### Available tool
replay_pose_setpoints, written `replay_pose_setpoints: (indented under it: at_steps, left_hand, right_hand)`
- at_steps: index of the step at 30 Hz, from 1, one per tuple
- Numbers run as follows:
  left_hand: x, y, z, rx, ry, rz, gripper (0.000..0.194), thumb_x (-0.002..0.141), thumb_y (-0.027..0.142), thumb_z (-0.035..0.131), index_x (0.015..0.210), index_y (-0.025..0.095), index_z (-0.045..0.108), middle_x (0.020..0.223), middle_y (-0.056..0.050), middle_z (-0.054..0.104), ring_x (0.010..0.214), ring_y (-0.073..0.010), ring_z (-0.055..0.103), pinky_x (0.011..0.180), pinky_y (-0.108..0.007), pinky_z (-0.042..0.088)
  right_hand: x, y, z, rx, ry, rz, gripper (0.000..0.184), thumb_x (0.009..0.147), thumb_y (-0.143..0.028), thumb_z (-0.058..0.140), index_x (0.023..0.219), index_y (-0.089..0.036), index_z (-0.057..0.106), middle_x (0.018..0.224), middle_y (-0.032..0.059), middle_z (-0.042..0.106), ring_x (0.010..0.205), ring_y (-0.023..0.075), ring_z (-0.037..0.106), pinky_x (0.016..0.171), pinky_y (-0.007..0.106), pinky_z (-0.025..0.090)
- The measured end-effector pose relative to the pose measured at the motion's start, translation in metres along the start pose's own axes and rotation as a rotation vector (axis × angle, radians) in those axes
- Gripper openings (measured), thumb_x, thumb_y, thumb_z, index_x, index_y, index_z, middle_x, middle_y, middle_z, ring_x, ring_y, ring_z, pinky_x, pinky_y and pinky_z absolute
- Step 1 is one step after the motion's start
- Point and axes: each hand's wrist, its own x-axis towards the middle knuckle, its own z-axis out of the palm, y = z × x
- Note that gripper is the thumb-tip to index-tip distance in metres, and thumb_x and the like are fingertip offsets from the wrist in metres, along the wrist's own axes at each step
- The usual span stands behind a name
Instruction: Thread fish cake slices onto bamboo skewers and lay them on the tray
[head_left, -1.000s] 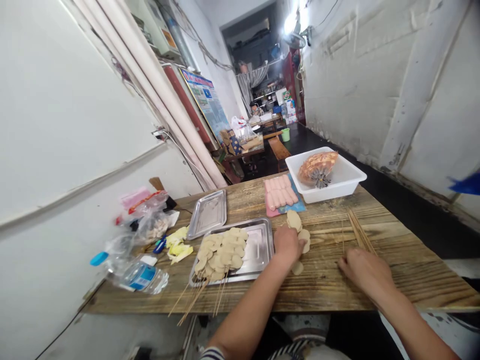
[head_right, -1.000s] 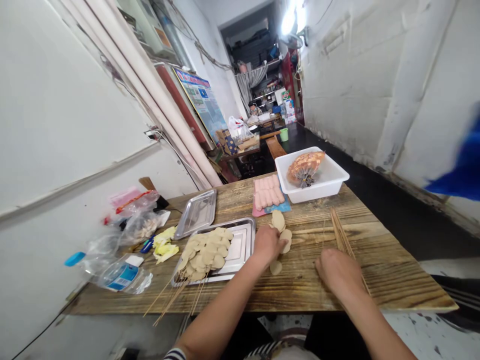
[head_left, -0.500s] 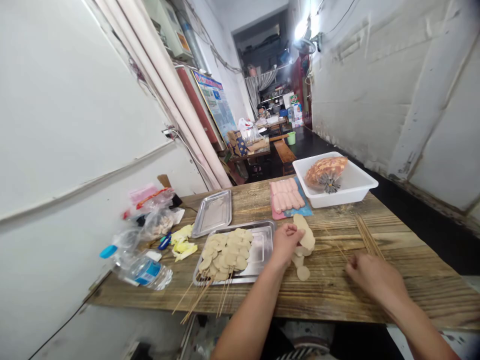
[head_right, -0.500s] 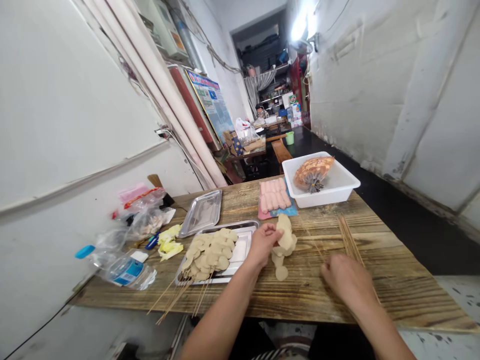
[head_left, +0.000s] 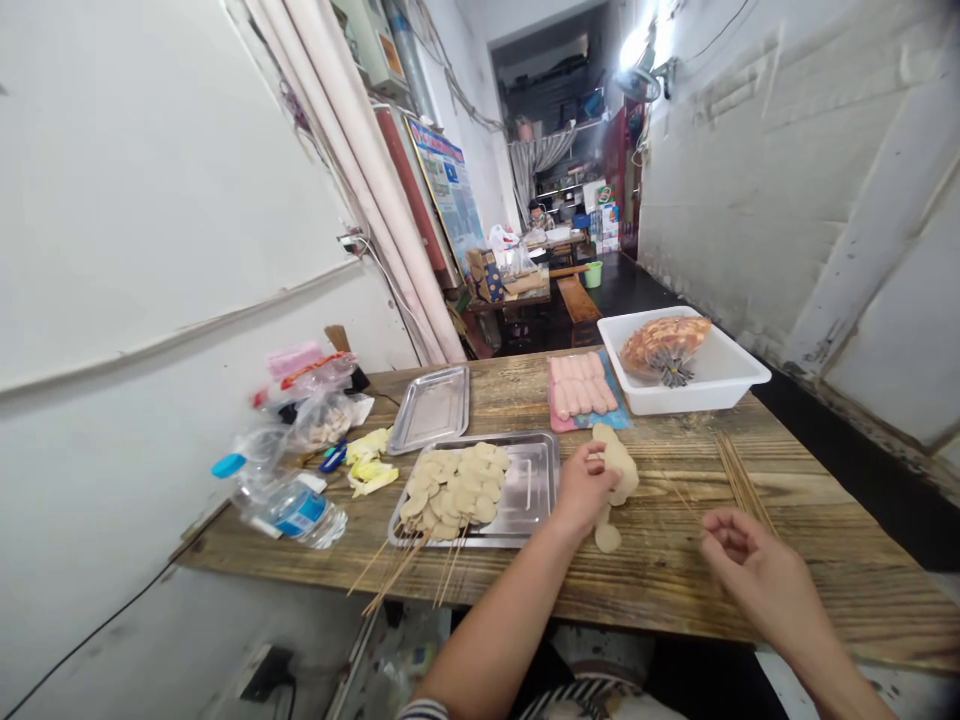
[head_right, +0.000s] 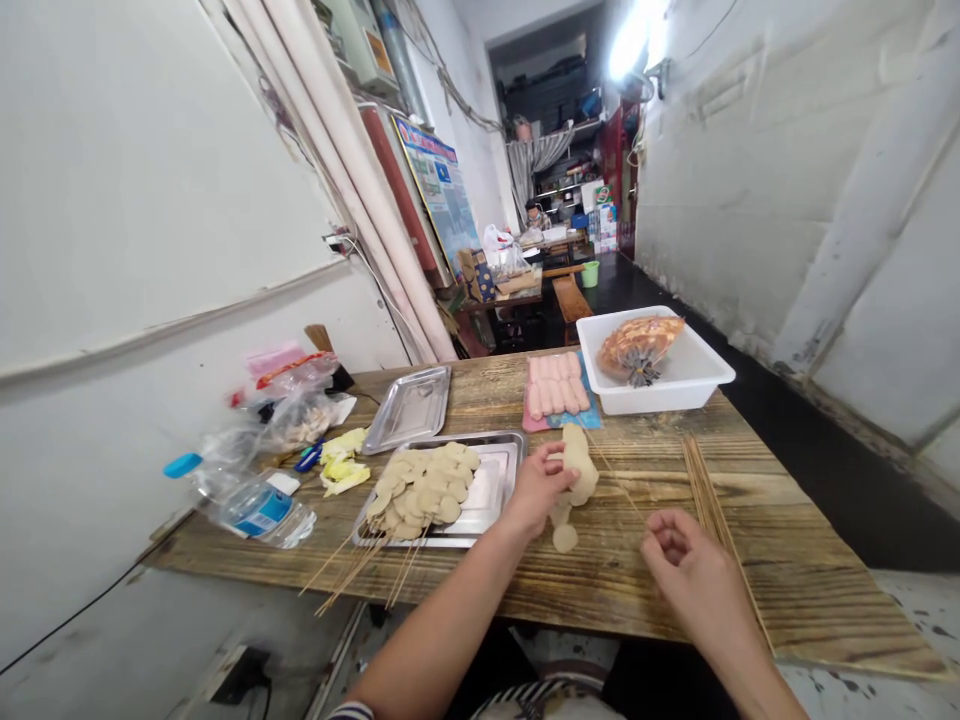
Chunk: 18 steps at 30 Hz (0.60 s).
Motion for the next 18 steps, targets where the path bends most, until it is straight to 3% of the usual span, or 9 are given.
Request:
replay_pose_setpoints:
  at_steps: [4, 6, 8, 11, 15, 18]
  left_hand:
    - [0.008, -0.006, 0.004, 0.623, -0.242, 0.065, 0.029, 0.064, 0.015, 0.059, 0.092, 0.015, 0.062, 0.077, -0.007, 0.065, 0.067, -0.0158, 0.058, 0.061, -0.027, 0.044]
    - [0.013, -0.005, 0.005, 0.920, -0.241, 0.185, 0.025, 0.067, 0.018, 0.057, 0.091, 0.017, 0.065, 0.085, -0.008, 0.066, 0.077, -0.0193, 0.059, 0.069, -0.030, 0.044]
    - [0.022, 0.000, 0.003, 1.125, -0.167, 0.303, 0.026, 0.072, 0.023, 0.052, 0.094, 0.017, 0.065, 0.093, -0.009, 0.066, 0.086, -0.0216, 0.058, 0.077, -0.032, 0.043]
    - [0.044, 0.013, -0.005, 1.328, -0.084, 0.342, 0.031, 0.079, 0.023, 0.044, 0.103, 0.016, 0.062, 0.102, -0.011, 0.064, 0.093, -0.0226, 0.056, 0.082, -0.033, 0.041]
    - [0.080, 0.029, -0.009, 1.476, -0.264, 0.416, 0.038, 0.076, 0.013, 0.042, 0.111, 0.019, 0.056, 0.111, -0.010, 0.058, 0.104, -0.0216, 0.049, 0.090, -0.032, 0.034]
    - [0.100, 0.031, -0.006, 1.444, -0.366, 0.368, 0.033, 0.073, 0.011, 0.045, 0.101, 0.019, 0.060, 0.106, -0.010, 0.057, 0.106, -0.0223, 0.046, 0.090, -0.032, 0.033]
  right_hand:
    - [-0.009, 0.016, -0.006, 0.051, 0.006, 0.044, 0.019, 0.077, -0.038, 0.049, 0.086, -0.021, 0.047, 0.064, -0.0024, 0.054, 0.040, 0.0098, 0.050, 0.036, 0.021, 0.041]
    - [-0.013, 0.022, -0.008, 0.116, -0.010, 0.068, 0.020, 0.078, -0.039, 0.051, 0.087, -0.021, 0.047, 0.065, -0.0029, 0.054, 0.037, 0.0077, 0.046, 0.034, 0.020, 0.038]
    - [-0.017, 0.024, -0.009, 0.215, -0.038, 0.099, 0.023, 0.077, -0.040, 0.053, 0.089, -0.022, 0.047, 0.062, -0.0054, 0.051, 0.034, 0.0062, 0.041, 0.033, 0.019, 0.034]
    - [-0.024, 0.016, -0.010, 0.317, -0.060, 0.136, 0.029, 0.077, -0.044, 0.055, 0.094, -0.022, 0.046, 0.054, -0.0081, 0.048, 0.034, 0.0069, 0.039, 0.032, 0.018, 0.032]
    - [-0.033, 0.000, -0.013, 0.351, -0.064, 0.154, 0.037, 0.075, -0.047, 0.056, 0.099, -0.020, 0.047, 0.048, -0.0085, 0.047, 0.036, 0.0078, 0.040, 0.035, 0.018, 0.033]
    - [-0.042, -0.001, -0.016, 0.375, -0.080, 0.202, 0.043, 0.074, -0.049, 0.057, 0.104, -0.020, 0.047, 0.052, -0.0067, 0.052, 0.037, 0.0079, 0.041, 0.035, 0.019, 0.035]
